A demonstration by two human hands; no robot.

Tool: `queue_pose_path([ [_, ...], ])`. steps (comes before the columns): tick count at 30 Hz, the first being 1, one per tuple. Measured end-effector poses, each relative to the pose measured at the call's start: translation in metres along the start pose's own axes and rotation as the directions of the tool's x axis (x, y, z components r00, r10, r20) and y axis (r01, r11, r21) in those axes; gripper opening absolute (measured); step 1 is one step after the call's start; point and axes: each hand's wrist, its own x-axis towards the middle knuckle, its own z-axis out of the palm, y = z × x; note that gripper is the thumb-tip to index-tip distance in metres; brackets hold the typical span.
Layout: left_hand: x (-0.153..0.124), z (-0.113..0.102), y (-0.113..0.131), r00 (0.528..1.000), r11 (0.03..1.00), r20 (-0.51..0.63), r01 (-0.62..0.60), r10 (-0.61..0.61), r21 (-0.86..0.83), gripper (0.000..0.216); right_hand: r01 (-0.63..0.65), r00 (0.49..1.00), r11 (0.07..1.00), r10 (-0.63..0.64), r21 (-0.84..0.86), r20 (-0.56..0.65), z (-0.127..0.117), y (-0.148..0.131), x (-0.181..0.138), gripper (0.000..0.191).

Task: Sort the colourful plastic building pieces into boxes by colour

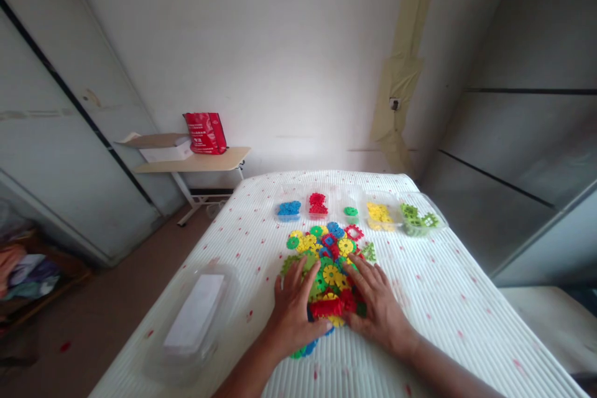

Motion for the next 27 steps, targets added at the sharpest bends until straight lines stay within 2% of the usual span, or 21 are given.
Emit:
queue_pose_path([
  [3, 0.001, -0.013, 0.000, 0.999, 0.995, 0.029, -0.017, 0.020, -0.097, 0.087, -0.040, 0.995, 0.996, 0.047, 0.083, -0.083, -0.014, 0.018, 0.012, 0.048],
  [5, 0.010, -0.019, -0.002, 0.998, 0.989, -0.068, 0.002, -0.012, -0.148, 0.071, -0.086, 0.986, 0.988, 0.103, 0.129, -0.133, -0.018, 0.036, 0.024, 0.032],
  [7, 0.027, -0.022, -0.007, 0.971, 0.981, -0.224, 0.039, -0.083, -0.191, 0.053, -0.133, 0.977, 0.985, 0.149, 0.111, -0.151, -0.018, 0.054, 0.039, 0.029],
  [10, 0.057, -0.023, -0.018, 0.899, 0.967, -0.413, 0.043, -0.146, -0.249, 0.034, -0.207, 0.976, 0.978, 0.205, -0.021, -0.072, -0.010, 0.071, 0.060, 0.034],
  [14, 0.077, -0.014, -0.035, 0.803, 0.970, -0.571, 0.035, -0.170, -0.240, 0.023, -0.271, 0.954, 0.940, 0.291, -0.205, 0.075, 0.002, 0.075, 0.076, 0.039],
  [16, 0.076, -0.006, -0.043, 0.785, 0.970, -0.591, 0.051, -0.187, -0.239, 0.021, -0.289, 0.938, 0.918, 0.329, -0.272, 0.113, 0.007, 0.074, 0.079, 0.037],
  [20, 0.070, 0.005, -0.054, 0.801, 0.963, -0.564, 0.058, -0.201, -0.262, 0.018, -0.306, 0.924, 0.893, 0.362, -0.329, 0.124, 0.013, 0.076, 0.081, 0.025],
  [23, 0.069, 0.006, -0.058, 0.796, 0.957, -0.571, 0.037, -0.201, -0.286, 0.018, -0.306, 0.928, 0.894, 0.356, -0.326, 0.106, 0.014, 0.079, 0.080, 0.015],
  [27, 0.070, 0.005, -0.058, 0.807, 0.951, -0.556, 0.020, -0.197, -0.308, 0.018, -0.341, 0.926, 0.889, 0.375, -0.306, 0.055, 0.015, 0.082, 0.078, 0.011],
])
